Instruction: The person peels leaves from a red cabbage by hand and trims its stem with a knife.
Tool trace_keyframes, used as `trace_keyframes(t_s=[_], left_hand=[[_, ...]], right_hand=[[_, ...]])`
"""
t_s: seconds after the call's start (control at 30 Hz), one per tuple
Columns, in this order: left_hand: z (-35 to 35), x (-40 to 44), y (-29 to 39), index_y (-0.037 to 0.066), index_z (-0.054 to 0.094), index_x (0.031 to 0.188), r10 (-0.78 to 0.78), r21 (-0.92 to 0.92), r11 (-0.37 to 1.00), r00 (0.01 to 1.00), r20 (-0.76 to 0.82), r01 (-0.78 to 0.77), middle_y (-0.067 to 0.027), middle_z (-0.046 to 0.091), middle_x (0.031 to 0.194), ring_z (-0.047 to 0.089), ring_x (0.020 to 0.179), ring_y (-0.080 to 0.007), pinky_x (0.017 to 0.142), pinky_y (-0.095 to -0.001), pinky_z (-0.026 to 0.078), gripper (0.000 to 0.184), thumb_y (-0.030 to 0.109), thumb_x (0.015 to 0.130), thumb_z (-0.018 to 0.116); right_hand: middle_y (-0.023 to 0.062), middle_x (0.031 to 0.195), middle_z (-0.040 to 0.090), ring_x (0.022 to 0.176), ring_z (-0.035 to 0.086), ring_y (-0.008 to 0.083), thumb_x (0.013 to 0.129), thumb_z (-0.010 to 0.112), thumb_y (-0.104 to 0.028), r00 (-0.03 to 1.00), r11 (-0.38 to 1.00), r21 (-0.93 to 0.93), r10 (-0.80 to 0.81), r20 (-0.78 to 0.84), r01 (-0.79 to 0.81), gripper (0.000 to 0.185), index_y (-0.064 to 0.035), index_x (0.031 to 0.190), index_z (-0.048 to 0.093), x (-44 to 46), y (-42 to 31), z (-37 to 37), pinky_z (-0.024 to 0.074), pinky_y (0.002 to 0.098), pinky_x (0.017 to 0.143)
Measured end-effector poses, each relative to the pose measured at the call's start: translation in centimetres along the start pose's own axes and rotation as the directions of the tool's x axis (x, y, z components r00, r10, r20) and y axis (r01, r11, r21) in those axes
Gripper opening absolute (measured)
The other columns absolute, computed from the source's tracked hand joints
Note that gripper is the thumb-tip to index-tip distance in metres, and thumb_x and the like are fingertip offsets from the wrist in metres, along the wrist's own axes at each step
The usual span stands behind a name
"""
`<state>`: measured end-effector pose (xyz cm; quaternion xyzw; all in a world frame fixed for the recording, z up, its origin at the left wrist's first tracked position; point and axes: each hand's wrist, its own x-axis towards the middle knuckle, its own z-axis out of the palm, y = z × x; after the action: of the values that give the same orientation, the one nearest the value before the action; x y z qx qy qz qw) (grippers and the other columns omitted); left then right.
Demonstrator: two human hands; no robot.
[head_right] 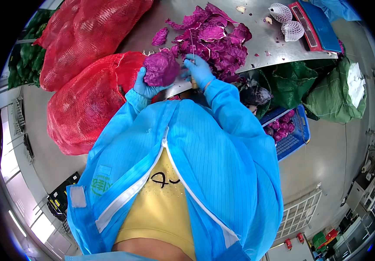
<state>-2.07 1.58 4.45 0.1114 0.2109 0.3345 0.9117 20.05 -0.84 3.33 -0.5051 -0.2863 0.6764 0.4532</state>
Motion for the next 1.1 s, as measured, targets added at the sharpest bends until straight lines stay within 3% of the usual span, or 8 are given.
trace_keyframes(t_s=[0.23,0.4,0.5,0.73,0.87,0.97,1.07,1.1], left_hand=[[0.9,0.3,0.1,0.009,0.026,0.140,0.021,0.401,0.916,0.996,-0.082,0.013,-0.0156,0.042,0.134,0.041,0.126,-0.0314,0.106,-0.0505,0.034,0.084,0.023,0.074,0.075],[3.2,-1.0,0.8,0.008,0.027,0.139,-0.228,0.139,0.967,0.969,0.093,0.214,-0.0149,0.040,0.136,0.043,0.124,-0.0310,0.103,-0.0508,0.037,0.076,0.028,0.080,0.070],[3.7,0.1,-0.8,0.007,0.026,0.139,0.037,0.258,0.965,0.959,-0.282,0.039,-0.0173,0.039,0.136,0.041,0.124,-0.0350,0.099,-0.0549,0.041,0.077,0.033,0.081,0.069],[0.9,1.0,-1.6,0.008,0.034,0.135,0.182,0.202,0.972,0.924,-0.336,-0.118,-0.0132,0.048,0.129,0.049,0.118,-0.0294,0.100,-0.0455,0.042,0.070,0.013,0.077,0.073],[-1.8,2.2,-1.6,0.009,0.035,0.133,0.562,0.705,0.674,0.773,-0.294,-0.221,-0.0119,0.049,0.123,0.051,0.114,-0.0249,0.096,-0.0386,0.044,0.094,0.014,0.055,0.088],[-2.9,2.9,-2.1,0.008,0.034,0.134,0.710,0.964,0.064,0.690,0.139,-0.260,-0.0121,0.043,0.129,0.049,0.113,-0.0259,0.097,-0.0369,0.044,0.095,0.017,0.056,0.087],[-1.4,2.4,-2.6,0.008,0.034,0.135,0.716,0.963,-0.249,0.651,0.254,-0.102,-0.0140,0.042,0.128,0.047,0.114,-0.0278,0.099,-0.0381,0.041,0.100,0.019,0.052,0.088],[-1.0,2.1,-2.6,0.008,0.034,0.136,0.702,0.954,-0.293,0.662,0.263,-0.069,-0.0159,0.042,0.127,0.046,0.115,-0.0306,0.101,-0.0394,0.038,0.104,0.022,0.049,0.089]], right_hand=[[-0.0024,0.079,0.058,0.058,0.051,0.0089,0.090,0.056,-0.041,0.995,0.908,0.407,0.082,0.061,-0.099,0.035,-0.0117,0.108,0.057,-2.5,0.0,1.8,0.0406,0.0220,0.049],[-0.0037,0.077,0.055,0.055,0.050,0.0056,0.086,0.064,-0.031,0.993,0.958,0.262,-0.111,-0.037,0.117,0.047,-0.0103,0.126,0.051,-2.3,-0.2,1.2,0.0400,0.0205,0.048],[0.0011,0.079,0.055,0.054,0.051,0.0093,0.078,0.074,-0.025,0.983,0.969,0.162,-0.179,-0.044,0.184,0.049,-0.0062,0.118,0.054,-1.7,-0.2,1.6,0.0428,0.0237,0.048],[0.0032,0.076,0.058,0.059,0.053,0.0111,0.080,0.071,-0.015,0.997,0.997,0.034,-0.063,-0.051,0.064,0.032,0.0002,0.104,0.056,-0.8,0.1,-0.8,0.0462,0.0265,0.052],[0.0037,0.077,0.059,0.063,0.056,0.0105,0.083,0.062,-0.012,0.999,0.990,0.132,-0.042,0.016,0.039,0.025,-0.0007,0.105,0.059,-1.3,0.7,-0.9,0.0458,0.0255,0.055],[0.0107,0.077,0.059,0.066,0.060,0.0200,0.090,0.055,-0.034,0.916,0.719,-0.600,-0.398,0.058,0.350,0.049,-0.0096,0.131,0.043,-0.2,2.0,-0.9,0.0484,0.0334,0.065],[0.0175,0.091,0.063,0.073,0.062,0.0275,0.091,0.048,-0.046,0.983,0.806,-0.583,-0.169,-0.068,0.098,0.057,-0.0146,0.138,0.037,-1.0,0.3,1.1,0.0485,0.0351,0.073],[0.0216,0.106,0.062,0.084,0.064,0.0345,0.093,0.042,-0.049,0.932,0.681,-0.684,-0.363,-0.004,0.262,0.060,-0.0168,0.142,0.031,0.3,2.6,0.6,0.0481,0.0366,0.078]])
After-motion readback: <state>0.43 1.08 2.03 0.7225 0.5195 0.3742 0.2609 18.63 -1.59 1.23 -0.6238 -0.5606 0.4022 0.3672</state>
